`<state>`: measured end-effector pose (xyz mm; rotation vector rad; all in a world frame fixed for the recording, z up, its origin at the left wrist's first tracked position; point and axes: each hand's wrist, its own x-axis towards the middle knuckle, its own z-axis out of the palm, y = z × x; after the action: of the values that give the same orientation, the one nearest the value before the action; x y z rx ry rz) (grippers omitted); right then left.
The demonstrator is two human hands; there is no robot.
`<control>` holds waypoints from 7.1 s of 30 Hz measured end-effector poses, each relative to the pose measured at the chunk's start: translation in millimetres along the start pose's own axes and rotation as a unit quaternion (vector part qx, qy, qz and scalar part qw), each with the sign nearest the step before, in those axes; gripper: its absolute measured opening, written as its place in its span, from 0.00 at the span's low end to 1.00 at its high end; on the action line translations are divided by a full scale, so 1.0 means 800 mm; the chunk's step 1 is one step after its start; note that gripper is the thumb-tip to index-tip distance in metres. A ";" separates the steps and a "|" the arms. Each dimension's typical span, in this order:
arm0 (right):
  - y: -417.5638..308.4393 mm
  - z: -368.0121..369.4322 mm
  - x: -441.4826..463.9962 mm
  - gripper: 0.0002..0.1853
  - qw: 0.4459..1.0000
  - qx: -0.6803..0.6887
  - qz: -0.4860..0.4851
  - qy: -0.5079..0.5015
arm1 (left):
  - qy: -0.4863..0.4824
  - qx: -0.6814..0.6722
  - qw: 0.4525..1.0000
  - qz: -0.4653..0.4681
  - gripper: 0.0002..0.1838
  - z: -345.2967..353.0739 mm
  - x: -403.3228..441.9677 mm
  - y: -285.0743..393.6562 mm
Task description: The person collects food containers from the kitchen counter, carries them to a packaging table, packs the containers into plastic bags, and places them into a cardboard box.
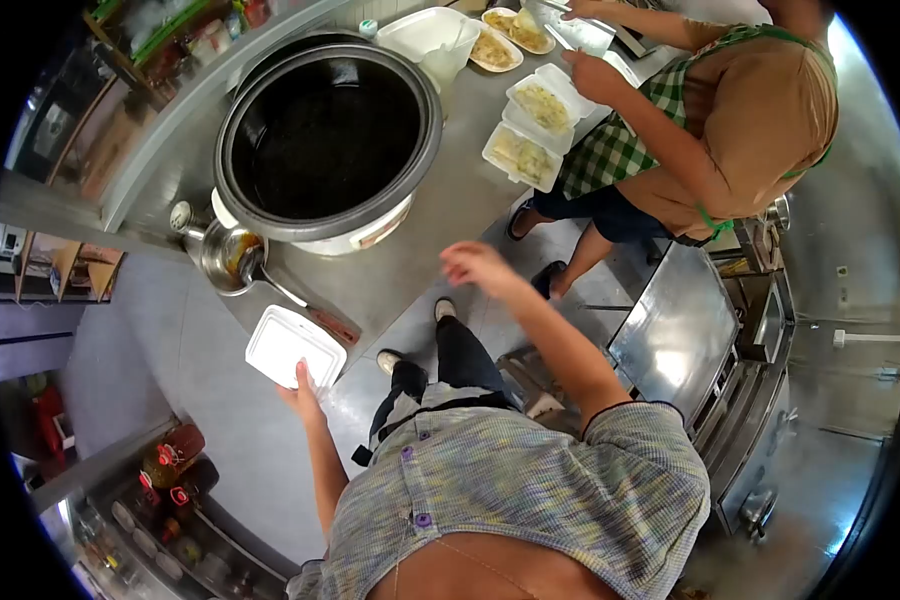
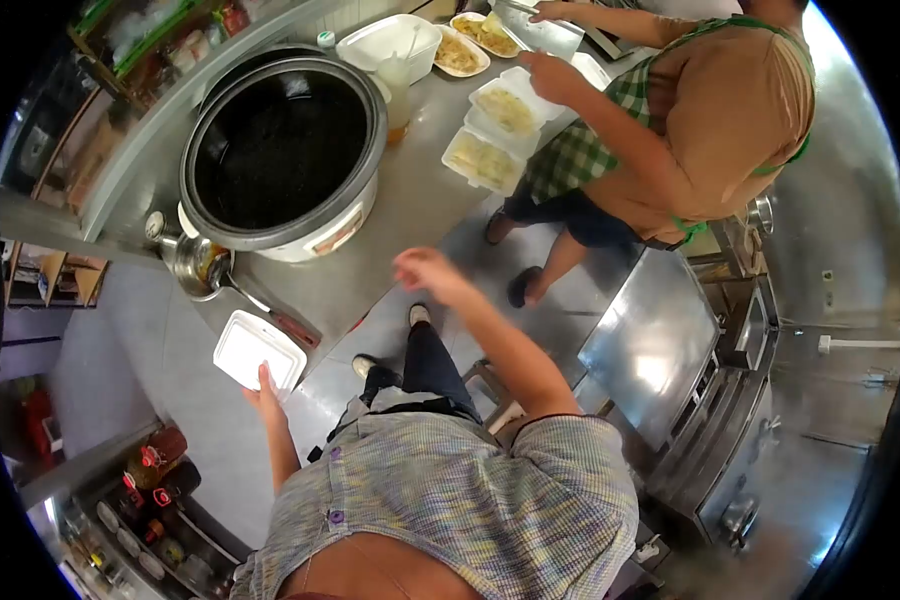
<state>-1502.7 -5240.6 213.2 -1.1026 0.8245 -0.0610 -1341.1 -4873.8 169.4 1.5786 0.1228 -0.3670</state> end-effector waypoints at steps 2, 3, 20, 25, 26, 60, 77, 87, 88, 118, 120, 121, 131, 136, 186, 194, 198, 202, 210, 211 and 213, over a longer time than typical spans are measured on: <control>-0.020 -0.088 0.011 0.13 0.988 0.042 -0.030 0.146 | -0.006 0.048 0.999 0.002 0.29 0.007 -0.001 0.007; -0.036 -0.126 0.021 0.15 0.969 0.084 -0.029 0.229 | -0.011 0.060 0.998 0.004 0.28 0.015 0.001 0.011; -0.144 -0.488 0.296 0.18 0.861 0.141 -0.146 0.466 | -0.321 0.192 0.894 0.247 0.11 0.460 -0.021 0.127; -0.176 -0.527 0.315 0.19 0.796 0.345 -0.250 0.429 | -0.349 0.164 0.917 0.102 0.24 0.727 0.081 0.084; -0.186 -0.525 0.309 0.20 0.816 0.333 -0.230 0.412 | -0.334 0.206 0.906 0.158 0.28 0.762 0.101 0.068; -0.191 -0.343 0.130 0.33 0.824 0.458 -0.308 0.128 | -0.421 0.013 0.886 -0.193 0.27 0.790 0.080 0.137; -0.203 -0.006 -0.119 0.29 0.966 0.082 -0.141 -0.202 | -0.547 -0.006 0.834 -0.067 0.38 0.232 -0.026 0.338; -0.108 0.250 -0.103 0.13 0.956 0.140 0.001 -0.258 | -0.225 -0.023 0.971 -0.075 0.35 -0.007 -0.086 0.247; -0.093 0.263 -0.115 0.12 0.961 0.124 -0.006 -0.246 | -0.173 -0.042 0.981 -0.081 0.34 -0.014 -0.090 0.241; 0.029 0.296 -0.077 0.05 0.973 -0.111 -0.127 -0.156 | 0.002 0.010 0.998 -0.055 0.26 -0.023 -0.132 0.131; 0.007 0.293 -0.075 0.07 0.972 -0.006 -0.013 -0.236 | -0.014 -0.072 0.994 -0.078 0.28 -0.025 -0.124 0.131; -0.003 0.292 -0.077 0.08 0.962 0.039 0.047 -0.265 | -0.023 -0.114 0.989 -0.089 0.29 -0.026 -0.122 0.131; 0.035 0.291 -0.067 0.19 0.971 0.155 0.076 -0.163 | -0.017 -0.053 0.995 -0.086 0.30 -0.015 -0.075 0.126; 0.041 0.290 -0.006 0.20 0.978 0.109 0.008 -0.179 | -0.008 0.072 0.997 -0.040 0.28 0.006 -0.010 0.104; -0.089 -0.265 0.114 0.29 0.586 -0.687 -0.306 0.303 | -0.438 0.267 0.837 -0.192 0.35 0.685 0.087 0.041; -0.028 -0.294 0.091 0.34 0.912 0.306 -0.130 0.240 | -0.451 0.254 0.844 -0.140 0.43 0.699 0.089 0.013; -0.040 -0.292 0.117 0.23 0.895 0.371 -0.156 0.193 | -0.452 0.163 0.870 -0.109 0.34 0.675 0.060 0.010; -0.045 -0.292 0.081 0.24 0.889 0.363 -0.201 0.196 | -0.484 0.112 0.860 -0.116 0.37 0.620 0.008 0.047; -0.123 -0.226 -0.004 0.29 0.993 0.081 -0.064 -0.049 | -0.526 0.098 0.818 -0.211 0.32 0.462 -0.030 0.096; -0.164 -0.253 0.016 0.29 0.993 -0.110 -0.035 -0.008 | -0.497 0.069 0.827 -0.254 0.31 0.443 -0.037 0.085; -0.193 -0.341 0.117 0.27 0.894 -0.353 -0.149 0.231 | -0.421 0.058 0.834 -0.353 0.31 0.412 -0.045 0.069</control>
<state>-1551.3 -5563.6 232.3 -1.9503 1.1349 -0.3093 -1409.4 -5196.7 233.0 1.3066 -0.0093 -1.6451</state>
